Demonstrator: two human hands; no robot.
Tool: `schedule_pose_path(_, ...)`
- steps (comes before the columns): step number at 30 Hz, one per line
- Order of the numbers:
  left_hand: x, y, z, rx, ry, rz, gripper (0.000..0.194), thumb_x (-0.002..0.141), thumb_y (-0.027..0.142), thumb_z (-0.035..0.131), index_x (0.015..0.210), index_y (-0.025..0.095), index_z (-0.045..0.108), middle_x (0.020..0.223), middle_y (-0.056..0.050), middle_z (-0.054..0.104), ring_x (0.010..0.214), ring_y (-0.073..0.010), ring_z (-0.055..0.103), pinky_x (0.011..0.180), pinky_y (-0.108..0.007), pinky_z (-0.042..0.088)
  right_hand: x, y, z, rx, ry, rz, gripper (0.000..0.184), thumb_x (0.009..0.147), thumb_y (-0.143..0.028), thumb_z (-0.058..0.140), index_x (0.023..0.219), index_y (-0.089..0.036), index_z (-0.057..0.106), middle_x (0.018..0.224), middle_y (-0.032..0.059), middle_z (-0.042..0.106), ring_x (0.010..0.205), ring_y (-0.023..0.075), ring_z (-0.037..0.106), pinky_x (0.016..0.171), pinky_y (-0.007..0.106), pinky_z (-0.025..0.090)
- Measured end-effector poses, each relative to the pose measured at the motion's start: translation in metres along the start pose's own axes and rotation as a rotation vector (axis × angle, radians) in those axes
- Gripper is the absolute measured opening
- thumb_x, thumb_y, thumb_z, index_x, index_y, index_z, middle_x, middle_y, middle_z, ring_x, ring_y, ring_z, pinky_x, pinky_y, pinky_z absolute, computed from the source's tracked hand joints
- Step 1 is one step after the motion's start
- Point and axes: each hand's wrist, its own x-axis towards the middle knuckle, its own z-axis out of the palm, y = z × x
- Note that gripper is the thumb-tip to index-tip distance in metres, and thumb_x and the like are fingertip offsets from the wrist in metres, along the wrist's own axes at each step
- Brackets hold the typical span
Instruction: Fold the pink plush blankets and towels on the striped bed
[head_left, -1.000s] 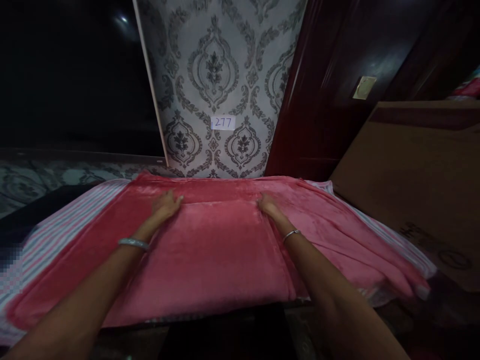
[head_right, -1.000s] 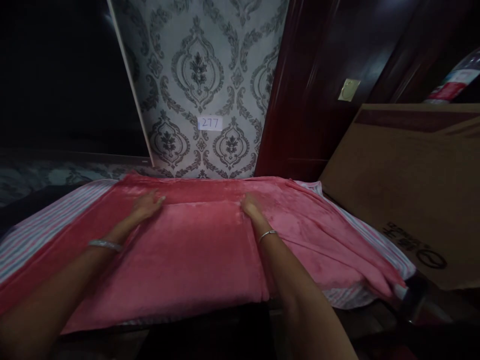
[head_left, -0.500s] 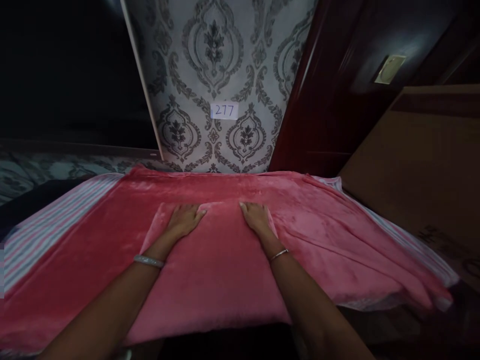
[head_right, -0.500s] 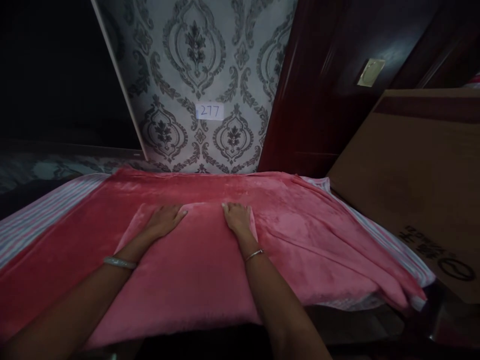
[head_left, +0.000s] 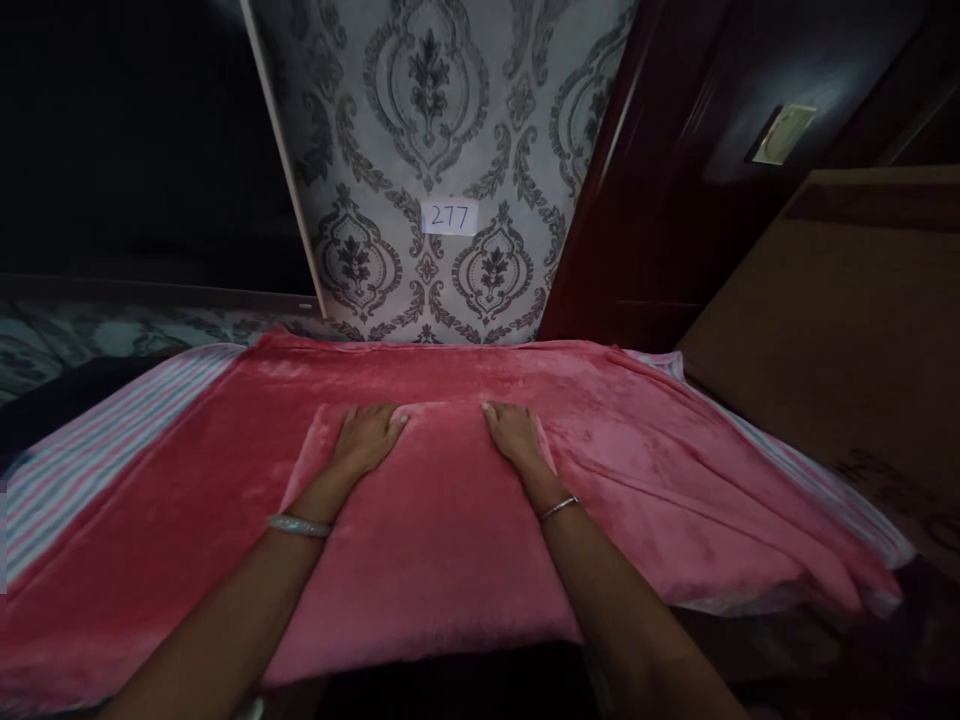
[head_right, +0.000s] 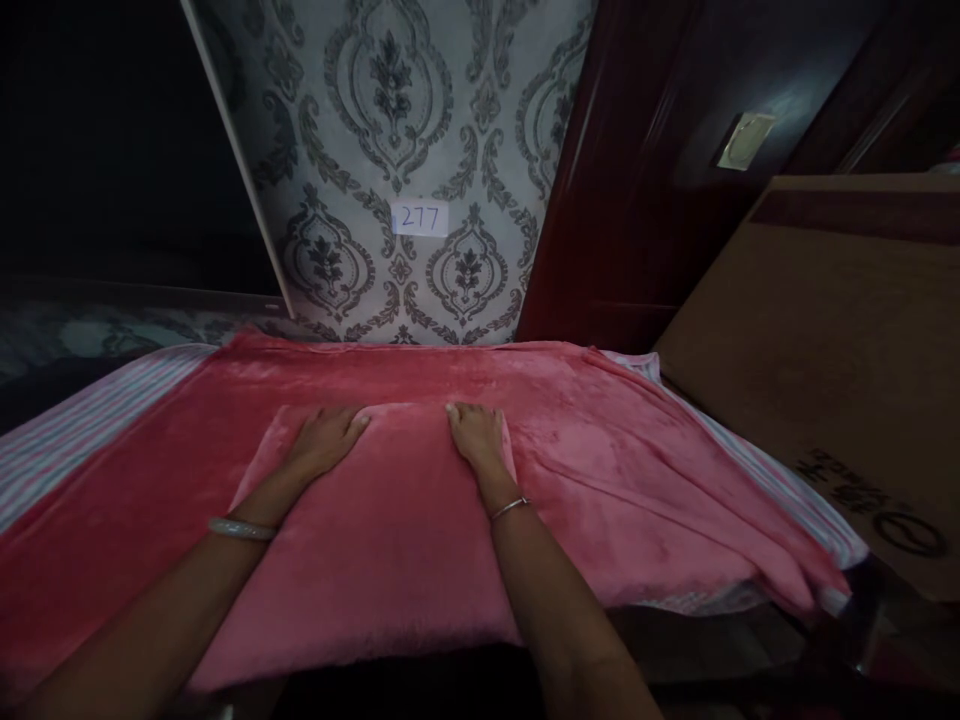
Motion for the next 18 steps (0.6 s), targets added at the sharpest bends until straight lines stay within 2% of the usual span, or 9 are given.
schedule_pose_path(2, -0.001, 0.001, -0.002, 0.069, 0.019, -0.045, 0.055, 0.1, 0.045, 0.028, 0.129, 0.015, 0.064, 0.129, -0.017, 0.068, 0.127, -0.0339, 0.057, 0.118, -0.058, 0.022, 0.0, 0.0, 0.001, 0.012, 0.01, 0.004, 0.046, 0.107, -0.038, 0.029, 0.113, -0.023, 0.071, 0.124, 0.0095, 0.071, 0.117, 0.0233, 0.062, 0.102, 0.039, 0.036)
schedule_pose_path(4, -0.001, -0.001, -0.007, 0.141, 0.016, -0.117, 0.058, 0.099, 0.048, 0.029, 0.126, 0.014, 0.066, 0.125, -0.02, 0.069, 0.124, -0.0366, 0.059, 0.118, -0.062, 0.018, 0.0, 0.001, 0.002, 0.028, 0.025, 0.009, 0.045, 0.107, -0.038, 0.03, 0.114, -0.022, 0.071, 0.124, 0.0095, 0.071, 0.116, 0.0228, 0.063, 0.102, 0.038, 0.037)
schedule_pose_path(6, -0.001, -0.007, -0.012, 0.181, 0.001, -0.193, 0.06, 0.099, 0.05, 0.028, 0.122, 0.013, 0.069, 0.122, -0.021, 0.07, 0.122, -0.0381, 0.06, 0.116, -0.063, 0.022, 0.001, 0.002, 0.003, 0.067, 0.062, 0.027, 0.043, 0.107, -0.037, 0.033, 0.114, -0.021, 0.072, 0.122, 0.0099, 0.071, 0.115, 0.0225, 0.063, 0.101, 0.035, 0.038)
schedule_pose_path(8, -0.001, -0.019, -0.017, 0.172, -0.009, -0.26, 0.061, 0.098, 0.049, 0.026, 0.119, 0.013, 0.071, 0.122, -0.021, 0.07, 0.122, -0.0387, 0.06, 0.111, -0.059, 0.032, 0.002, 0.005, 0.004, 0.115, 0.106, 0.066, 0.043, 0.106, -0.035, 0.034, 0.112, -0.019, 0.073, 0.12, 0.0111, 0.072, 0.113, 0.0224, 0.064, 0.099, 0.032, 0.04)
schedule_pose_path(12, 0.001, -0.048, -0.016, 0.043, -0.017, -0.404, 0.062, 0.095, 0.049, 0.026, 0.116, 0.013, 0.072, 0.122, -0.023, 0.069, 0.118, -0.0387, 0.062, 0.097, -0.049, 0.048, 0.006, 0.016, 0.005, 0.158, 0.16, 0.177, 0.049, 0.106, -0.032, 0.028, 0.113, -0.014, 0.073, 0.115, 0.0149, 0.072, 0.106, 0.0235, 0.066, 0.091, 0.03, 0.045)
schedule_pose_path(14, 0.003, -0.059, -0.012, -0.056, 0.016, -0.472, 0.061, 0.094, 0.049, 0.03, 0.114, 0.011, 0.072, 0.12, -0.025, 0.069, 0.115, -0.0389, 0.064, 0.093, -0.047, 0.05, 0.008, 0.021, 0.007, 0.173, 0.173, 0.221, 0.048, 0.105, -0.031, 0.029, 0.118, -0.012, 0.072, 0.118, 0.0161, 0.071, 0.107, 0.024, 0.066, 0.09, 0.03, 0.046)
schedule_pose_path(18, 0.007, -0.074, -0.004, -0.208, 0.094, -0.536, 0.058, 0.092, 0.049, 0.035, 0.112, 0.008, 0.071, 0.116, -0.028, 0.07, 0.11, -0.041, 0.066, 0.091, -0.051, 0.052, 0.013, 0.029, 0.012, 0.205, 0.177, 0.289, 0.046, 0.103, -0.033, 0.034, 0.122, -0.012, 0.07, 0.12, 0.0171, 0.07, 0.11, 0.0252, 0.066, 0.092, 0.032, 0.047)
